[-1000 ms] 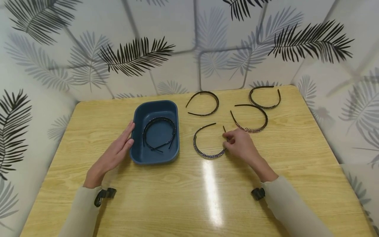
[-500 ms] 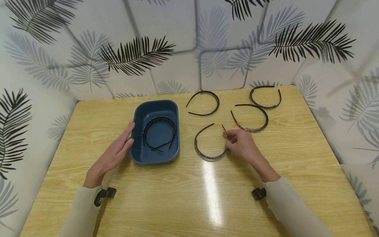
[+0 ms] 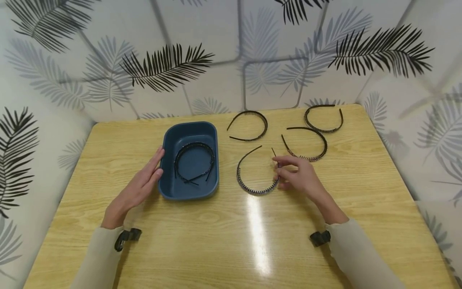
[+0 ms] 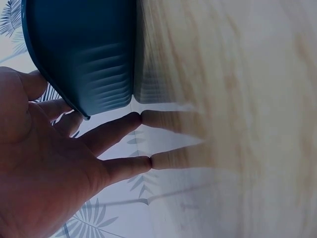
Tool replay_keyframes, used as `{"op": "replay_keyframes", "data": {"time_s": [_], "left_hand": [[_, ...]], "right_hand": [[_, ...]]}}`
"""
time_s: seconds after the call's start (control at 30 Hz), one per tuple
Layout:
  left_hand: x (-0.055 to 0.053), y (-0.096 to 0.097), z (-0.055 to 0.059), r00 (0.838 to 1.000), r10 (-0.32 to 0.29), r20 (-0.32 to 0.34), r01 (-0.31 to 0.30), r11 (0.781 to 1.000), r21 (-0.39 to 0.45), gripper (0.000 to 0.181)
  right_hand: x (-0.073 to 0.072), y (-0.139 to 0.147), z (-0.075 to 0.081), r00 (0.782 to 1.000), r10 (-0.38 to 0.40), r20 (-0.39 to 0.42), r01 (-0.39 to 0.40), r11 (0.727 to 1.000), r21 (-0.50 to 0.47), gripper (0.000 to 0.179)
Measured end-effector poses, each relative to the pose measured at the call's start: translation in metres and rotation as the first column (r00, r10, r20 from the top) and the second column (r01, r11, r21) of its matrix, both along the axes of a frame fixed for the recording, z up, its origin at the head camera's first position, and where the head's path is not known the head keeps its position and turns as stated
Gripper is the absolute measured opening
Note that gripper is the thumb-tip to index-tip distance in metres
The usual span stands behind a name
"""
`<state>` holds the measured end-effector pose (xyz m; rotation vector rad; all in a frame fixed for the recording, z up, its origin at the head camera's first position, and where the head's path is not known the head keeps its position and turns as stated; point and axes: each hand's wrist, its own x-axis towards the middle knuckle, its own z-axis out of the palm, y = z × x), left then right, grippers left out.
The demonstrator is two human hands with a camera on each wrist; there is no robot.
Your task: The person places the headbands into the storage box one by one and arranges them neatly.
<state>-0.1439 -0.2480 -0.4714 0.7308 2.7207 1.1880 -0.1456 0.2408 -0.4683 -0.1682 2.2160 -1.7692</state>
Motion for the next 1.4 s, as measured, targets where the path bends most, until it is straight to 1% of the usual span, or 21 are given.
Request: {"op": "replay_keyframes", "data": {"time_s": [0.13, 0.2, 0.6, 0.73, 0.83, 1.03, 1.2, 1.4], "left_hand": [[0.001, 0.0, 0.0, 1.0, -0.001, 0.004, 0.001, 1.0, 0.003, 0.058], [0.001, 0.0, 0.001, 1.0, 0.001, 0.005, -0.001, 1.0, 0.003, 0.058], [0.0, -0.001, 0.001, 1.0, -0.002, -0.015, 0.002, 1.0, -0.013, 0.058], [0.0, -0.001, 0.001, 1.0, 0.0, -0.017, -0.001, 1.0, -0.013, 0.058], [0.001, 0.0, 0.001, 1.0, 0.003, -0.013, -0.003, 1.0, -0.006, 0.058], [0.001, 0.001, 0.002, 1.0, 0.001, 0.003, -0.001, 1.0, -0.004, 0.058], [0.001, 0.0, 0.002, 1.0, 0.001, -0.002, -0.001, 1.0, -0.004, 0.058], [0.001, 0.0, 0.002, 1.0, 0.003, -0.005, -0.003, 1.0, -0.004, 0.058]], "right_hand": [[0.001, 0.001, -0.001, 0.999, -0.041, -0.03, 0.039, 0.998, -0.055, 0.042], [0.001, 0.001, -0.001, 0.998, -0.05, -0.046, 0.047, 0.996, -0.078, 0.043], [0.0, 0.002, -0.002, 0.995, -0.02, -0.098, 0.0, 0.98, -0.201, 0.04], [0.0, 0.001, 0.0, 0.993, -0.027, -0.115, 0.0, 0.975, -0.223, 0.038], [0.0, -0.002, 0.002, 0.992, -0.044, -0.118, 0.015, 0.971, -0.237, 0.038], [-0.002, -0.008, 0.008, 0.992, -0.068, -0.104, 0.04, 0.967, -0.252, 0.039], [-0.006, -0.018, 0.014, 0.992, -0.056, -0.109, 0.027, 0.969, -0.246, 0.04], [-0.012, -0.031, 0.018, 0.993, -0.033, -0.116, -0.003, 0.954, -0.301, 0.04]]}}
